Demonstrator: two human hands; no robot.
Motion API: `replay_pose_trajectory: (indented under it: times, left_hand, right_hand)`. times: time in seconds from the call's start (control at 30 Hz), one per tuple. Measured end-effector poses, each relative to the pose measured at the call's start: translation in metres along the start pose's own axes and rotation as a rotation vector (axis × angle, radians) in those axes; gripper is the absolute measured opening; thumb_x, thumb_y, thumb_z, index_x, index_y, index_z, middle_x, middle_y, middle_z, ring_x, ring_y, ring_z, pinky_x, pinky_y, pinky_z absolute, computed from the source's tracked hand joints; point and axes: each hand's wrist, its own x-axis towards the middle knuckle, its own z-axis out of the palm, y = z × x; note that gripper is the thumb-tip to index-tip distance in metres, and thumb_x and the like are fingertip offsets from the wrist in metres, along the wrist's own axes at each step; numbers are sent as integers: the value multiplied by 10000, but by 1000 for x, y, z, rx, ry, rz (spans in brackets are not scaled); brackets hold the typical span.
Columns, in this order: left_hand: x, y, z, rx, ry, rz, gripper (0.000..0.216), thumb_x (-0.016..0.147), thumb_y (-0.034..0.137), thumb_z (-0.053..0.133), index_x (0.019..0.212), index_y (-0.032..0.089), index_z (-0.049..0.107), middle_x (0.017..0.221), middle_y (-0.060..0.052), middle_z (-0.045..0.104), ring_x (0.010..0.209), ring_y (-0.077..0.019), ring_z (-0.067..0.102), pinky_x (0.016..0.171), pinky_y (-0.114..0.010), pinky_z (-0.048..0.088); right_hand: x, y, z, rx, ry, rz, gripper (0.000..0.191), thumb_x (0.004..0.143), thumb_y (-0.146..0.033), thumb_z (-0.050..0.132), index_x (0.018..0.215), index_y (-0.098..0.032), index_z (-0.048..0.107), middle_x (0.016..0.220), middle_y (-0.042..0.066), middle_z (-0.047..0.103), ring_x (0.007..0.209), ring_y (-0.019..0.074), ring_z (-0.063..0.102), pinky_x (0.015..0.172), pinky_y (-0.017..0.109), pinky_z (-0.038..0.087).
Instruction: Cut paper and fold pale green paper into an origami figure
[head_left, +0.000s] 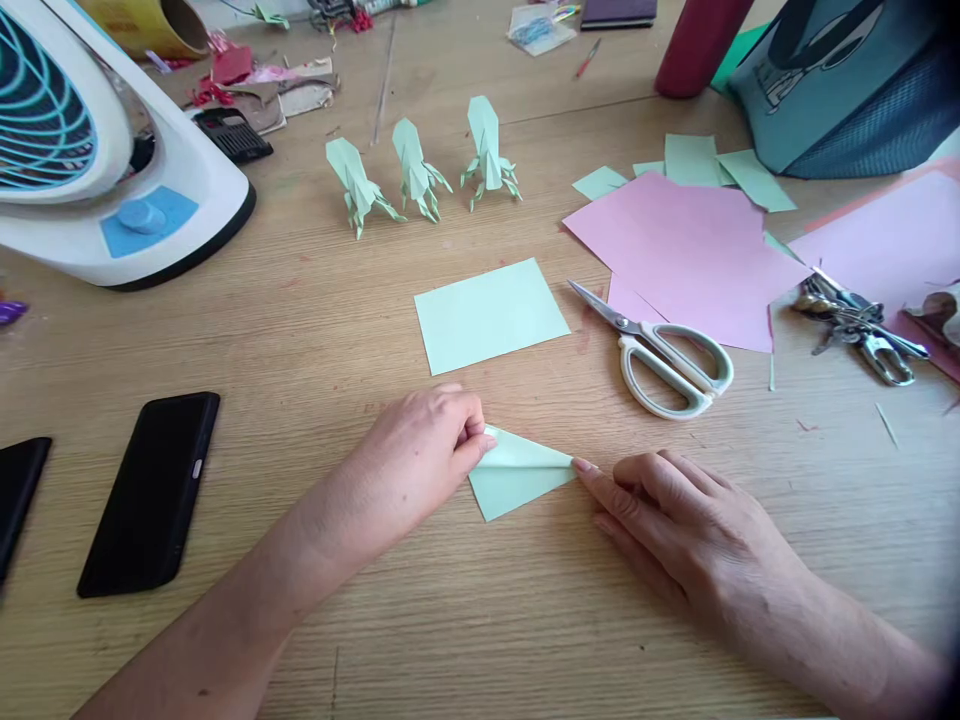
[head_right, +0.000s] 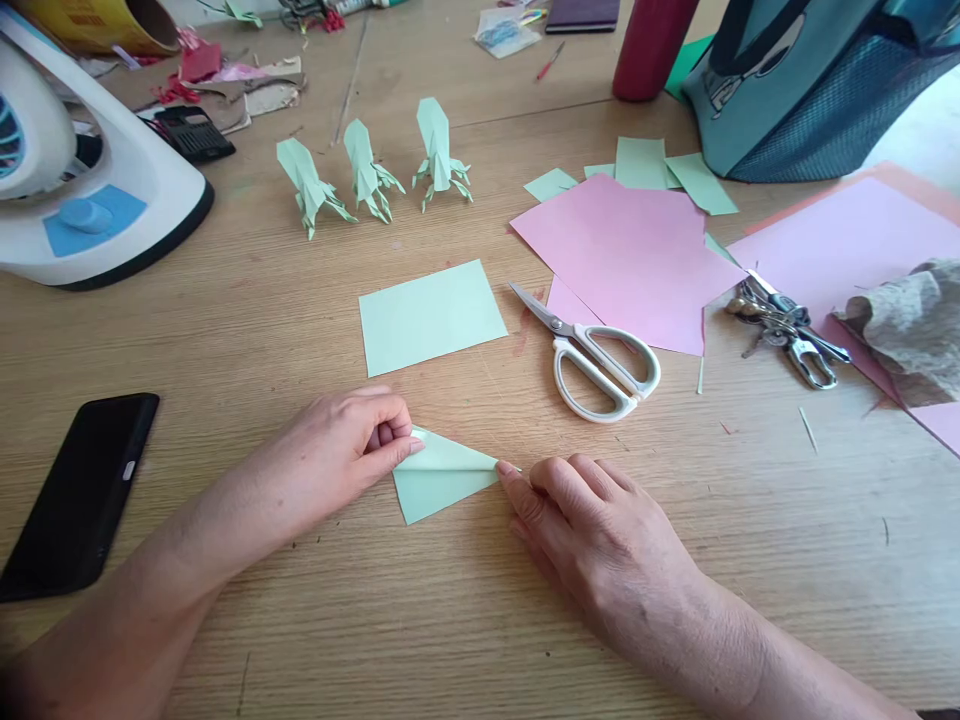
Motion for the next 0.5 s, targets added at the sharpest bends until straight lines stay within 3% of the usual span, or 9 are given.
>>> replay_pose_trajectory:
  times: [0.5]
  left_hand:
    - [1,-2,0,-31,17,-9,230,888,252,569,676,179,521,780,10,631,716,-147,565,656,-278,359]
  right_hand:
    - [0,1,1,33,28,14,355,1028,-181,332,1156,-63,641,759,67,589,618,158,552,548,303,471]
